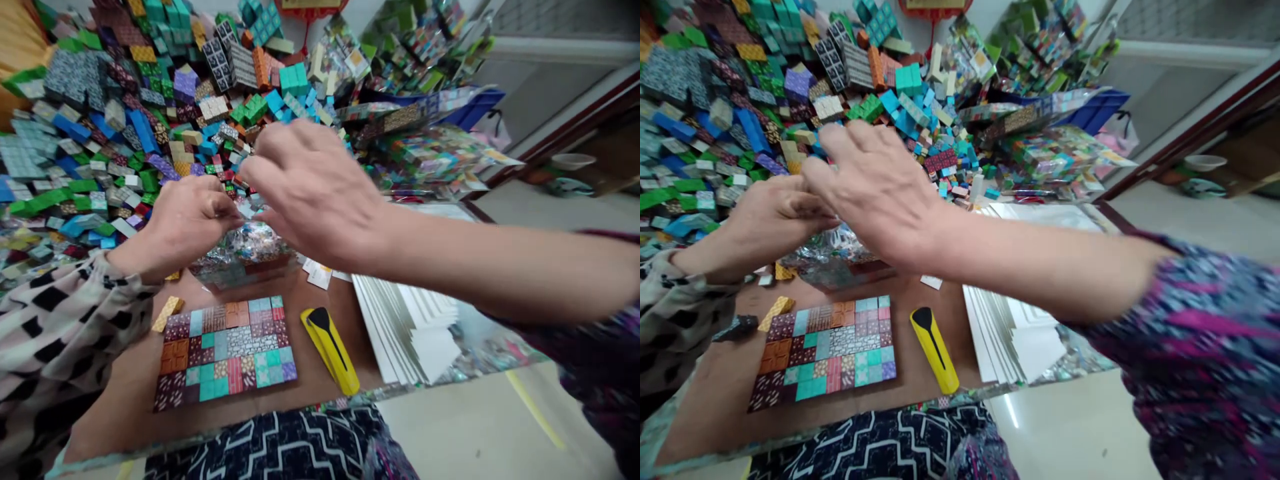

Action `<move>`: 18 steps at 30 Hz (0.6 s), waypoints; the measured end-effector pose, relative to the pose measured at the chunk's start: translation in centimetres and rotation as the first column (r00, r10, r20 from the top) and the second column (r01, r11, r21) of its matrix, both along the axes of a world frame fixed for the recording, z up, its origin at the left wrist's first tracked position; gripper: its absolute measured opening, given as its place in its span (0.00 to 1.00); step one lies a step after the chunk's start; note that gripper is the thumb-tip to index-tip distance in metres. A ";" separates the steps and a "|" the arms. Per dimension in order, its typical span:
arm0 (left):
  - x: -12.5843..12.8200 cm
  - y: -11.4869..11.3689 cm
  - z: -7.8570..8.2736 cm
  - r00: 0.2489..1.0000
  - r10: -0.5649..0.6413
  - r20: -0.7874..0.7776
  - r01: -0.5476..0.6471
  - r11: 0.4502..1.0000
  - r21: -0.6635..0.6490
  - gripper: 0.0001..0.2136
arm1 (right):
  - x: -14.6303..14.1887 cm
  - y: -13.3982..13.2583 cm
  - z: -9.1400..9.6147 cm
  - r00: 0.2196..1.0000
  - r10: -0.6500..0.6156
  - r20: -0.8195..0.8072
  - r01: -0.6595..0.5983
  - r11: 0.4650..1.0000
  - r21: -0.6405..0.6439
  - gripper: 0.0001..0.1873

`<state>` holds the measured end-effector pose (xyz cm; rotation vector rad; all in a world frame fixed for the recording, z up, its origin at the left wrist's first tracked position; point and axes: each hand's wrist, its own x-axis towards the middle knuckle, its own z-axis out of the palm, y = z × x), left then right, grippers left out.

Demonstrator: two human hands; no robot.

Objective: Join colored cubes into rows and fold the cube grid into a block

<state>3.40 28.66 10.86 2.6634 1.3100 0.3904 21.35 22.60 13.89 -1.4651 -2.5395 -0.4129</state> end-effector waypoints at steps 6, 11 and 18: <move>0.1 -0.4 0.2 0.988 0.021 -0.154 -0.016 0.999 0.034 0.12 | 3.8 -11.5 -7.8 0.809 -0.293 -0.510 0.094 0.920 -0.380 0.20; -0.1 -0.4 -0.1 0.993 0.028 -0.115 -0.025 0.999 0.030 0.13 | 2.2 -17.4 -13.9 0.642 -0.662 -0.387 0.215 0.639 -0.738 0.21; -0.1 -0.6 0.2 0.988 0.055 -0.141 -0.055 0.998 0.004 0.14 | 0.8 -17.2 -16.1 0.597 -0.714 -0.366 0.294 0.619 -0.728 0.10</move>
